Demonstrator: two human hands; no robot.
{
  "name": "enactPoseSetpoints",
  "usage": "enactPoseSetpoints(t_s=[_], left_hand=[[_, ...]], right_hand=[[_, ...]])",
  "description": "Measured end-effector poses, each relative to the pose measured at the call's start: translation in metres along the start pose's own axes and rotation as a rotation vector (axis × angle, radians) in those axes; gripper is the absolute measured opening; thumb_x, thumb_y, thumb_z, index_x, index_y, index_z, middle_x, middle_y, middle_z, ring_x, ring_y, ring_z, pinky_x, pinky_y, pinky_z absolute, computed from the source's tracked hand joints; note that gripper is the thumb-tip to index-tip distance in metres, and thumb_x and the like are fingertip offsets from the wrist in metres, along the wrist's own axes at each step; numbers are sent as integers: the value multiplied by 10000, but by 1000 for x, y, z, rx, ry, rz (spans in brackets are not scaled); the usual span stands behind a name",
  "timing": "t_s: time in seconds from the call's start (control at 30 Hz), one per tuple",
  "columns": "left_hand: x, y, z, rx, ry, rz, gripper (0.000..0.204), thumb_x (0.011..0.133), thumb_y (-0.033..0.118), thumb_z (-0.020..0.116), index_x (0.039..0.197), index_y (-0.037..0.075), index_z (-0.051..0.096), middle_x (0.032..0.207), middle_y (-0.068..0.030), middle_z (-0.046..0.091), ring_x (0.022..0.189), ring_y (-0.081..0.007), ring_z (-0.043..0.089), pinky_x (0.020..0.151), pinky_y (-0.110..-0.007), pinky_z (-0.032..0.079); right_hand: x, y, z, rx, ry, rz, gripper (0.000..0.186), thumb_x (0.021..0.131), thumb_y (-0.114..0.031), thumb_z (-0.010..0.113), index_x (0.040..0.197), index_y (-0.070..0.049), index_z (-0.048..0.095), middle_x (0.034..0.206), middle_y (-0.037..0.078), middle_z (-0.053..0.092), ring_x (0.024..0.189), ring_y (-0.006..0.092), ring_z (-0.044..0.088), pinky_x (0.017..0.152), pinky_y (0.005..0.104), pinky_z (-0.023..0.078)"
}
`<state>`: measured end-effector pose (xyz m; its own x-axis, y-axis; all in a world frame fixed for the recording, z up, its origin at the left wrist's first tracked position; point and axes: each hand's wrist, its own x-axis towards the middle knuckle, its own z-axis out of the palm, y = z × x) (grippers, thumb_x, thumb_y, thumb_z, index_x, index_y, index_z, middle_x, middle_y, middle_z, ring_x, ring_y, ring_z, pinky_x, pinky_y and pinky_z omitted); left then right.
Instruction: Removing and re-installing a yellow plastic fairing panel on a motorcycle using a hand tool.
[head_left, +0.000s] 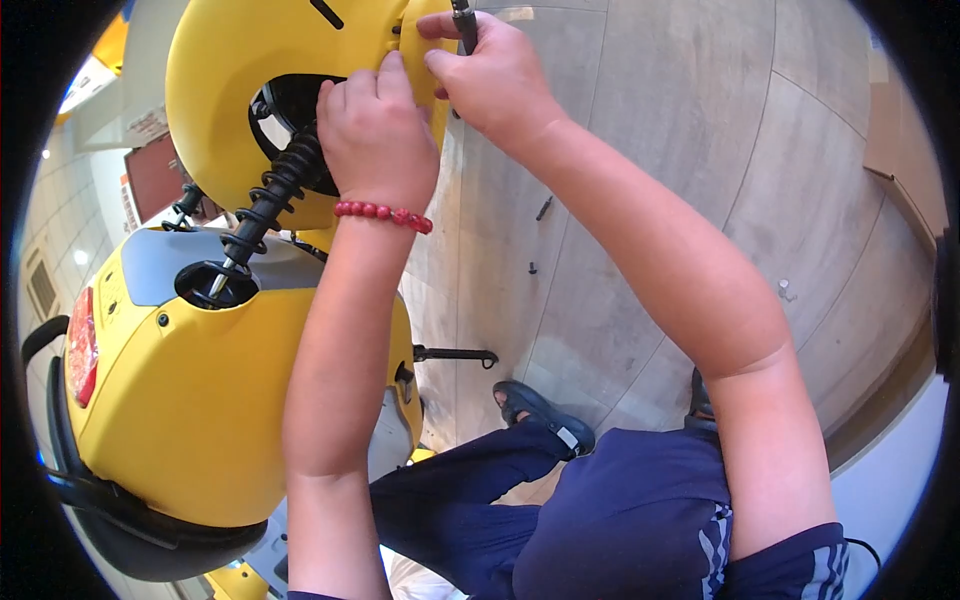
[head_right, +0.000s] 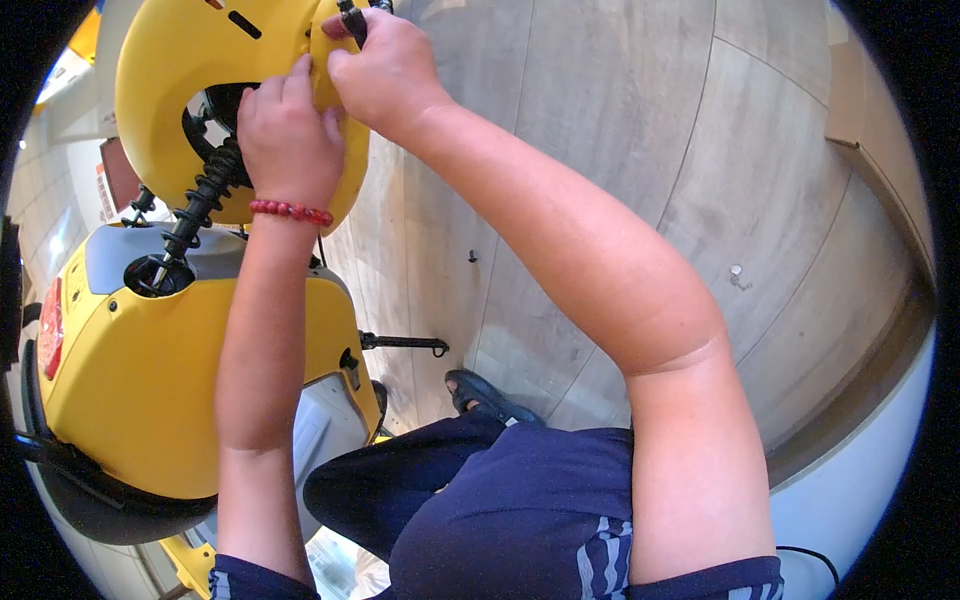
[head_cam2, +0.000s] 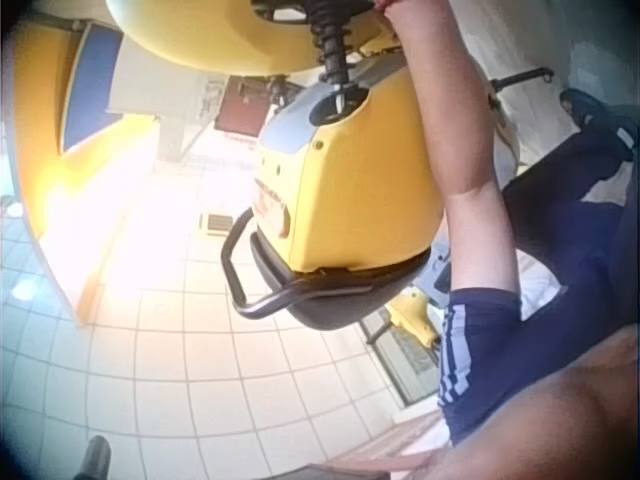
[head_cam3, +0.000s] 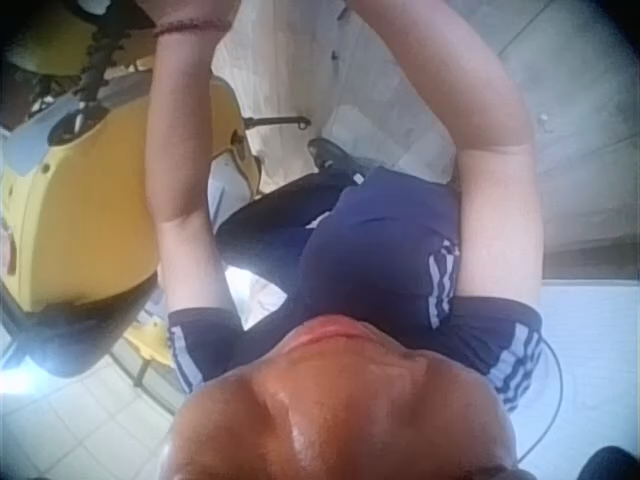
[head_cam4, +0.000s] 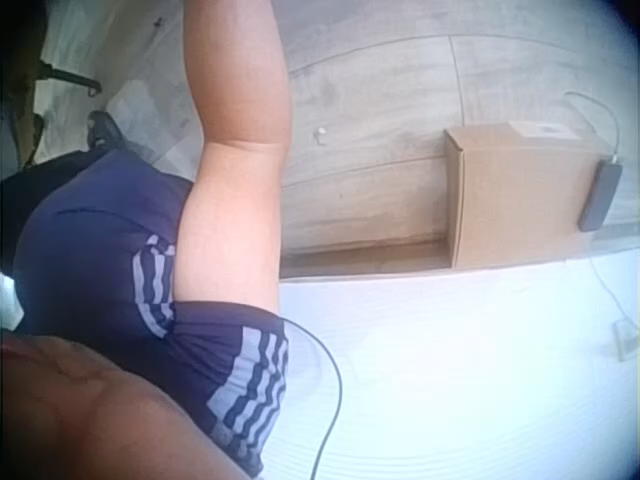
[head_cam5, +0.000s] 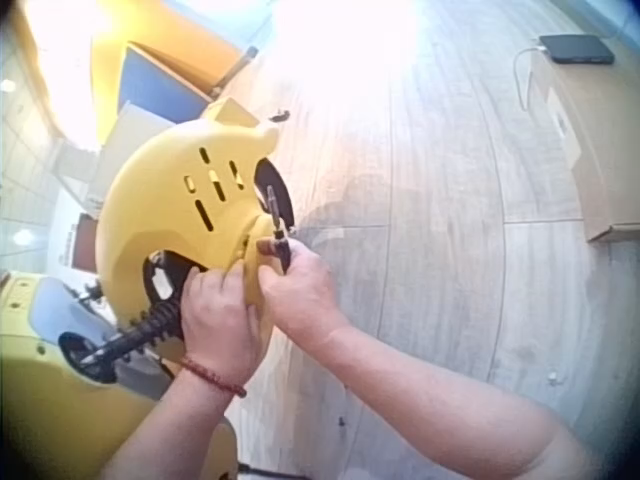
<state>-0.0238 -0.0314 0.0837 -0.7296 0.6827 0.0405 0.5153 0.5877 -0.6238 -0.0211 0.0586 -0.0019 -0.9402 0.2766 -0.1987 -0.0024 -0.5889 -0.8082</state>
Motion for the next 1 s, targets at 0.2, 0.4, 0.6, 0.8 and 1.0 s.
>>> enactPoseSetpoints(t_s=[0.2, 0.4, 0.6, 0.8, 1.0], left_hand=[[5, -7, 0, -190, -27, -83, 386, 738, 98, 701, 1116, 70, 628, 940, -146, 640, 886, -327, 612, 812, -393, 492], [6, -17, -10, -169, -52, -96, 272, 765, 90, 652, 1037, 80, 669, 896, -143, 648, 863, -314, 610, 815, -387, 483], [7, -17, -11, -66, -50, -87, 228, 787, 105, 631, 1009, 113, 683, 872, -121, 644, 842, -320, 601, 820, -391, 474], [3, -20, -9, -143, -16, -70, 269, 811, 100, 629, 1056, 201, 670, 824, -102, 589, 807, -302, 598, 737, -400, 490], [2, -15, -4, -147, 60, 21, 333, 750, 55, 573, 1004, 228, 702, 814, -77, 604, 783, -286, 584, 733, -380, 486]], right_hand=[[9, -2, -7, -98, 49, -114, 295, 779, -113, 554, 1036, 5, 635, 973, 200, 670, 932, 303, 647, 835, 348, 491], [-2, -19, -10, 9, -65, 51, 312, 790, -87, 560, 1079, 16, 614, 973, 185, 674, 913, 268, 650, 805, 339, 505], [7, -8, -13, -76, -78, -113, 307, 798, -76, 556, 1084, 21, 608, 969, 183, 671, 870, 249, 654, 779, 334, 513], [6, -11, -14, -51, -126, -62, 296, 798, -63, 550, 1077, 19, 611, 974, 181, 668, 893, 243, 648, 792, 333, 506], [15, 1, -16, -21, -132, -155, 292, 813, -38, 550, 1091, 40, 598, 998, 162, 665, 908, 233, 639, 802, 322, 501]])
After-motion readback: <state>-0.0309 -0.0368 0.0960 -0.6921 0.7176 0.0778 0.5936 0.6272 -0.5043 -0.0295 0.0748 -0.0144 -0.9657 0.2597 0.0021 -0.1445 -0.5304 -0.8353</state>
